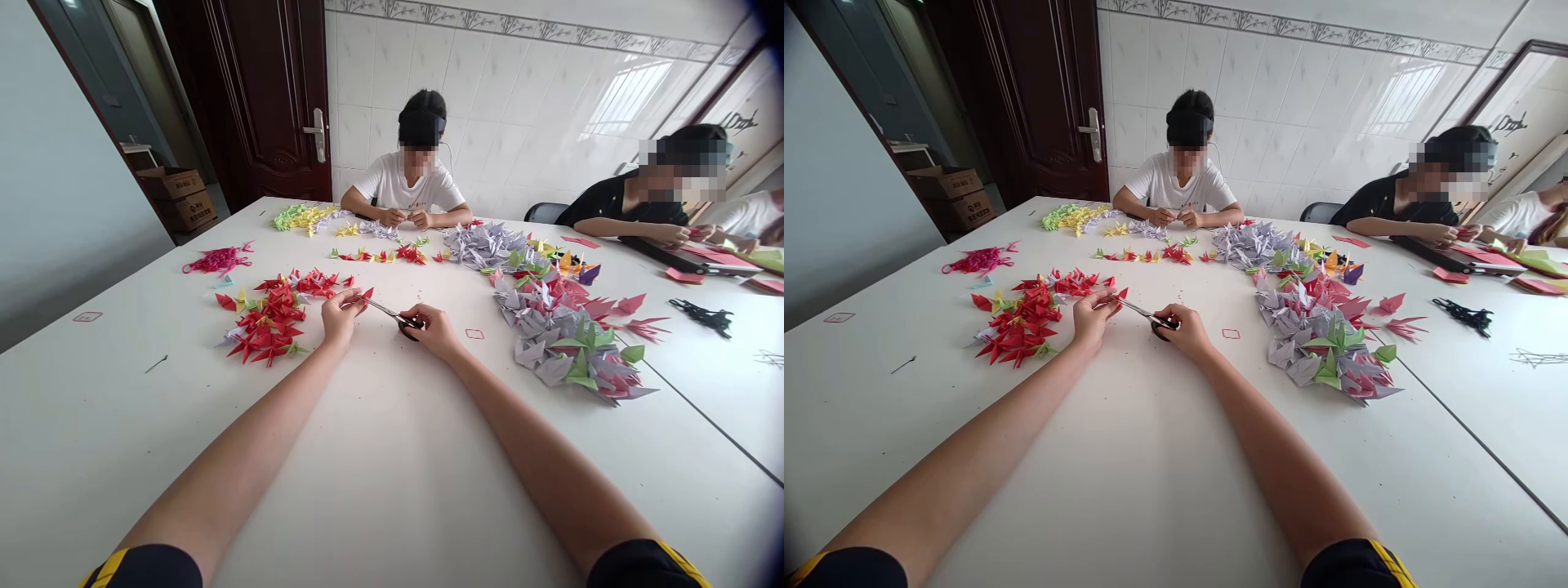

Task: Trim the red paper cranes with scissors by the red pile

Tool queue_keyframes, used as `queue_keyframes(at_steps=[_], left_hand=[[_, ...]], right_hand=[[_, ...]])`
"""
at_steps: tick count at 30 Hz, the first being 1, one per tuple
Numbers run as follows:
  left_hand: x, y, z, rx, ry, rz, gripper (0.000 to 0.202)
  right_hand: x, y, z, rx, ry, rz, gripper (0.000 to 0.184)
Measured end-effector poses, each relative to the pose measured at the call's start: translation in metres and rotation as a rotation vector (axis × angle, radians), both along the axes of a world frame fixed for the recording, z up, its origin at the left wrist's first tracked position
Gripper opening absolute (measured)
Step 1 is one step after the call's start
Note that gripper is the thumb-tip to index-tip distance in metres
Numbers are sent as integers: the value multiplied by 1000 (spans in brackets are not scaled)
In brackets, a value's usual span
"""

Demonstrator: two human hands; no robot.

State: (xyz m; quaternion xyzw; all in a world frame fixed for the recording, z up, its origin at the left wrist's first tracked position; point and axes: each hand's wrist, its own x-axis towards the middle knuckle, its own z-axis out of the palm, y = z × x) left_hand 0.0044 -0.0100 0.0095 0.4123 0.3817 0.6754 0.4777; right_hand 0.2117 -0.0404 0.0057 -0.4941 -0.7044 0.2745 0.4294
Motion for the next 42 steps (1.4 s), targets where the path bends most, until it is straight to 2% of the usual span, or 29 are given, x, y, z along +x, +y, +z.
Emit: queue_keyframes(at_steps=[6, 17, 28, 36, 39, 42], left_hand=[[1, -3, 4, -34, -58, -31, 34], [0, -1, 1, -40, -80, -33, 38], [-1, -2, 1, -42, -118, -76, 48], [-1, -1, 2, -58, -147, -120, 47], [-1, -1, 3, -76, -192, -145, 43], [-1, 0, 3, -89, -218, -158, 41]], right_hand=[[-4, -3, 2, 37, -39, -26, 25], [-2, -1, 1, 10, 7, -27, 27], [-2, -1, 1, 68, -50, -27, 23], [-2, -2, 2, -45, 112, 32, 28], [0, -1, 1, -29, 118, 30, 29], [1, 0, 2, 38, 28, -2, 26]])
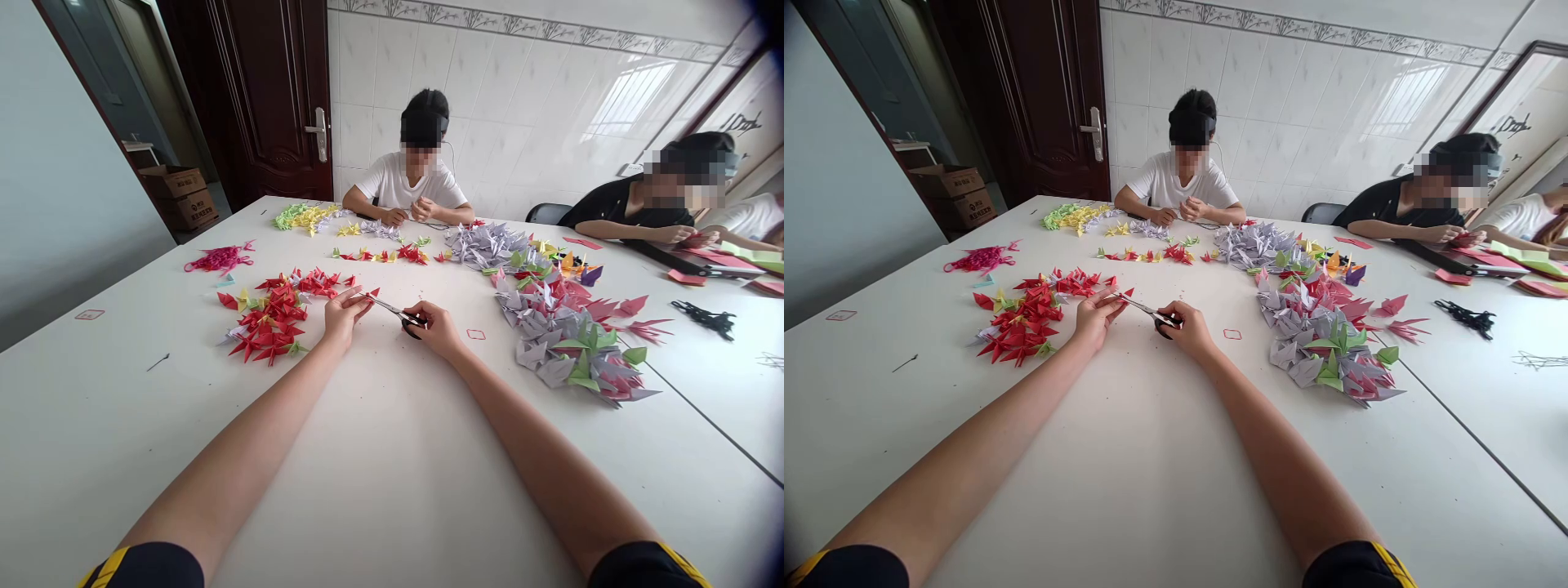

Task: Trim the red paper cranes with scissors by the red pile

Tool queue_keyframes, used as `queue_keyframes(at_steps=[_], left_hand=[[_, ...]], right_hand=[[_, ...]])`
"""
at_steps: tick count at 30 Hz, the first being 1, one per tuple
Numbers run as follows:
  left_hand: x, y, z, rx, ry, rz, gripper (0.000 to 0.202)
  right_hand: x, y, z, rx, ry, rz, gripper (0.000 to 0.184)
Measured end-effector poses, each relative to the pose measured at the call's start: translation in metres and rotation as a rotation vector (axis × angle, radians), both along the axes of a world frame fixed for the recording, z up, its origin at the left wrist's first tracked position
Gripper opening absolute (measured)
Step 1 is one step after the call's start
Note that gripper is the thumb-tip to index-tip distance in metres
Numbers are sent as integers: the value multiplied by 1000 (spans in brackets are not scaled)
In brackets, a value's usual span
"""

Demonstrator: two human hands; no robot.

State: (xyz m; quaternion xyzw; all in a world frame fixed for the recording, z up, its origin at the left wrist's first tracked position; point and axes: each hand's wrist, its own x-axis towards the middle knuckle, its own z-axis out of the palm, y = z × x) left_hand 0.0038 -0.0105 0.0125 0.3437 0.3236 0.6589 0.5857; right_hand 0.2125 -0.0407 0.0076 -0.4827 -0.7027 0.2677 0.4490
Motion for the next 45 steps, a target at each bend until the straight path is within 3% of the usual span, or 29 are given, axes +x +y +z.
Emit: queue_keyframes(at_steps=[5, 25, 38, 45], left_hand=[[0, 0, 0, -2, 1, 6, 43], [0, -1, -1, 20, 65, 50, 45], [0, -1, -1, 28, 65, 52, 52], [0, -1, 0, 26, 47, 32, 49]], right_hand=[[-1, -2, 3, 42, -87, -1, 23], [-9, -12, 10, -193, 63, 63, 24], [-9, -7, 5, -139, -21, 19, 24], [-7, -4, 2, -174, 77, 72, 24]])
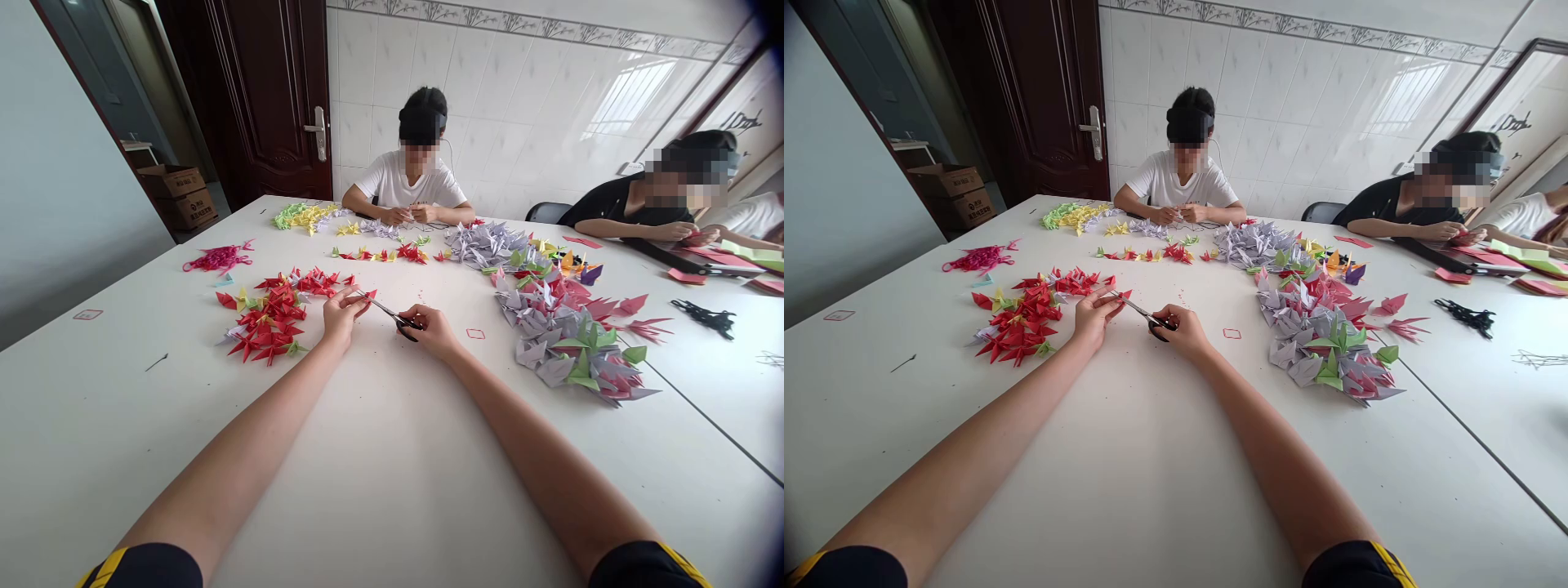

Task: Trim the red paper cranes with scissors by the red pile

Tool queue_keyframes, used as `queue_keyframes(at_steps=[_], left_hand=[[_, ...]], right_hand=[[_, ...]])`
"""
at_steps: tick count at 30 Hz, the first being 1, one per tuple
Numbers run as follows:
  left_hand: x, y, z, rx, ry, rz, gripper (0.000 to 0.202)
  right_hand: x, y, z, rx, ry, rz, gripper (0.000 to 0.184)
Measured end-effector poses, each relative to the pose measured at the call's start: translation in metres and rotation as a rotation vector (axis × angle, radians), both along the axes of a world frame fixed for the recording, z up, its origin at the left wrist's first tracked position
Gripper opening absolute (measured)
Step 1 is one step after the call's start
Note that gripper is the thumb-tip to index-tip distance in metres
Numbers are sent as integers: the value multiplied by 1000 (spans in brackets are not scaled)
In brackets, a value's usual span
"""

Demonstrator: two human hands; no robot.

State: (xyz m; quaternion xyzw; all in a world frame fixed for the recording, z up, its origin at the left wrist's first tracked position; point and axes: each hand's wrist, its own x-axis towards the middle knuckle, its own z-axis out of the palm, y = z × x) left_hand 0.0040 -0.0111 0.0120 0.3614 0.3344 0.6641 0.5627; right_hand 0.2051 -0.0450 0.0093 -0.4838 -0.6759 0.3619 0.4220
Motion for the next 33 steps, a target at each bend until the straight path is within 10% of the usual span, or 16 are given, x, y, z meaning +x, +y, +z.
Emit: queue_keyframes(at_steps=[8, 33], left_hand=[[0, -2, 3, -13, 15, -8, 47], [0, -2, 2, 31, 26, 19, 40]], right_hand=[[1, 2, 3, -137, 313, 37, 32], [1, -2, 2, -47, 52, 37, 23]])
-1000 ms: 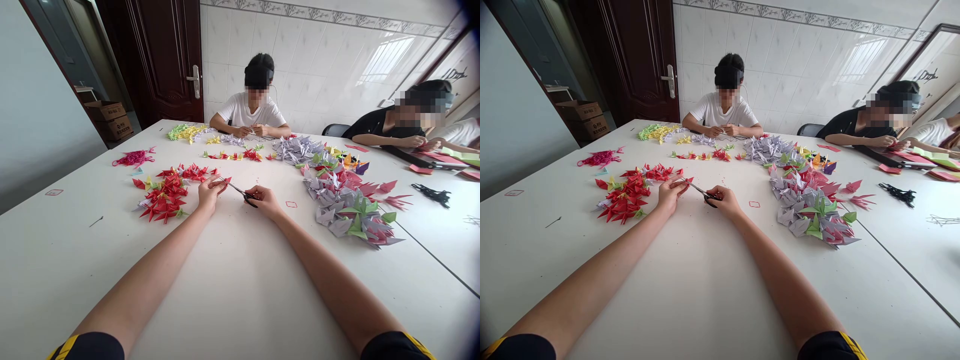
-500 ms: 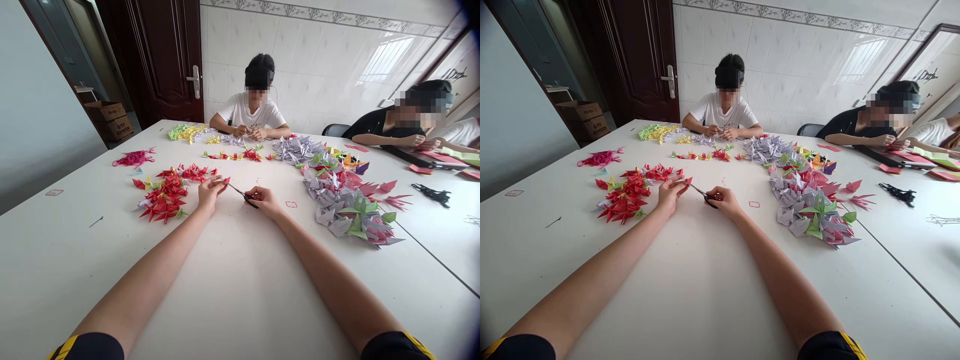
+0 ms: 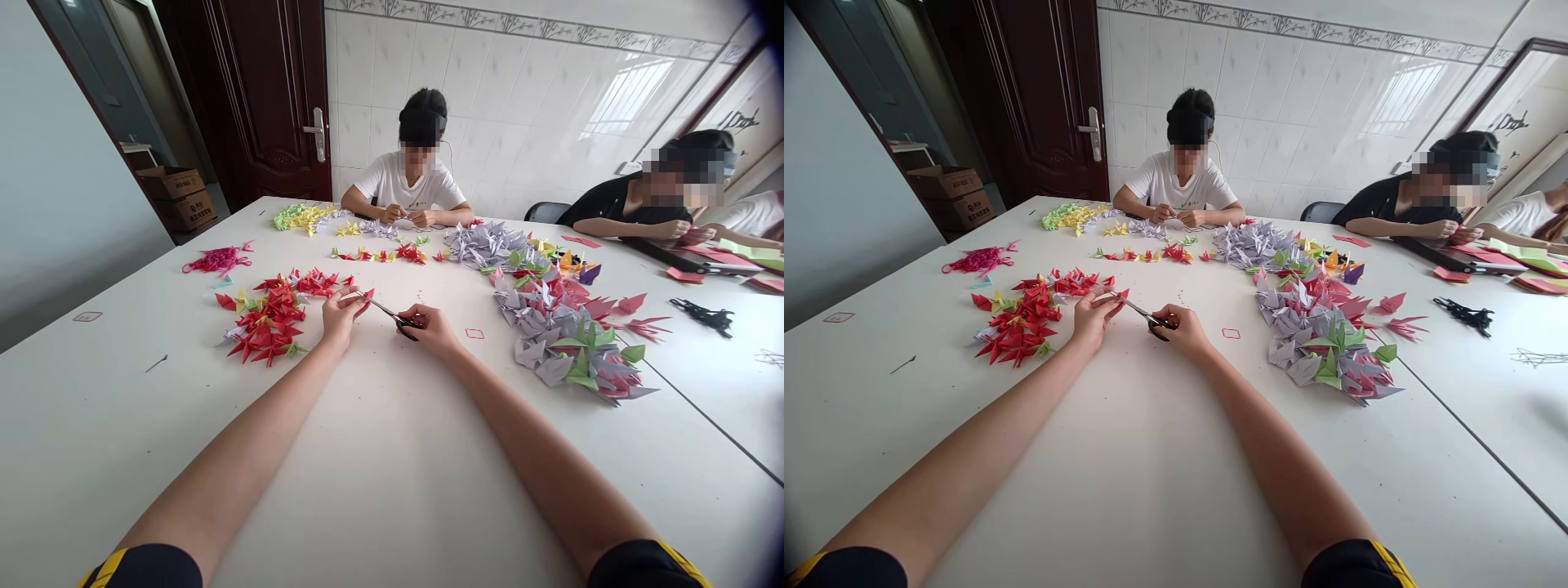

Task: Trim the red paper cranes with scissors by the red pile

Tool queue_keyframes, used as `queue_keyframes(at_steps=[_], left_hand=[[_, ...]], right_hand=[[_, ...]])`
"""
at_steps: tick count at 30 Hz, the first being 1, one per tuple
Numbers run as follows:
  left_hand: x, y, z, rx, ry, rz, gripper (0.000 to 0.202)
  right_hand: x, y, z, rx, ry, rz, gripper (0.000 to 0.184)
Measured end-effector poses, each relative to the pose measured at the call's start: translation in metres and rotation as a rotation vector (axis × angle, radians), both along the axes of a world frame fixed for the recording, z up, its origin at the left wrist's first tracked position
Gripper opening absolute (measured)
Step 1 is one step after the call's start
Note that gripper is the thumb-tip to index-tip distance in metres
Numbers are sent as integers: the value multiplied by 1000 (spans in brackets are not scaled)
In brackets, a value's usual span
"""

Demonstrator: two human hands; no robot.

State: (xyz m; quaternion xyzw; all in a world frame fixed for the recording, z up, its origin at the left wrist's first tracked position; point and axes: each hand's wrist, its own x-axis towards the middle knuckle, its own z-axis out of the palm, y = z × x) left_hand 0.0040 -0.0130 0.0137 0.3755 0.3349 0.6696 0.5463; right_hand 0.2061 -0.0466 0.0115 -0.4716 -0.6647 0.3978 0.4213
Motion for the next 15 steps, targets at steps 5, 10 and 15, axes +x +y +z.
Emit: queue_keyframes(at_steps=[5, 10, 15], left_hand=[[1, 0, 1, -32, -9, -2, 44], [2, -1, 2, -43, -15, 9, 45], [1, -1, 2, -36, -6, 7, 45]], right_hand=[[0, 2, -3, 67, -34, -17, 22], [1, 0, 1, 80, -100, -55, 25], [2, -2, 4, 132, -166, -73, 23]])
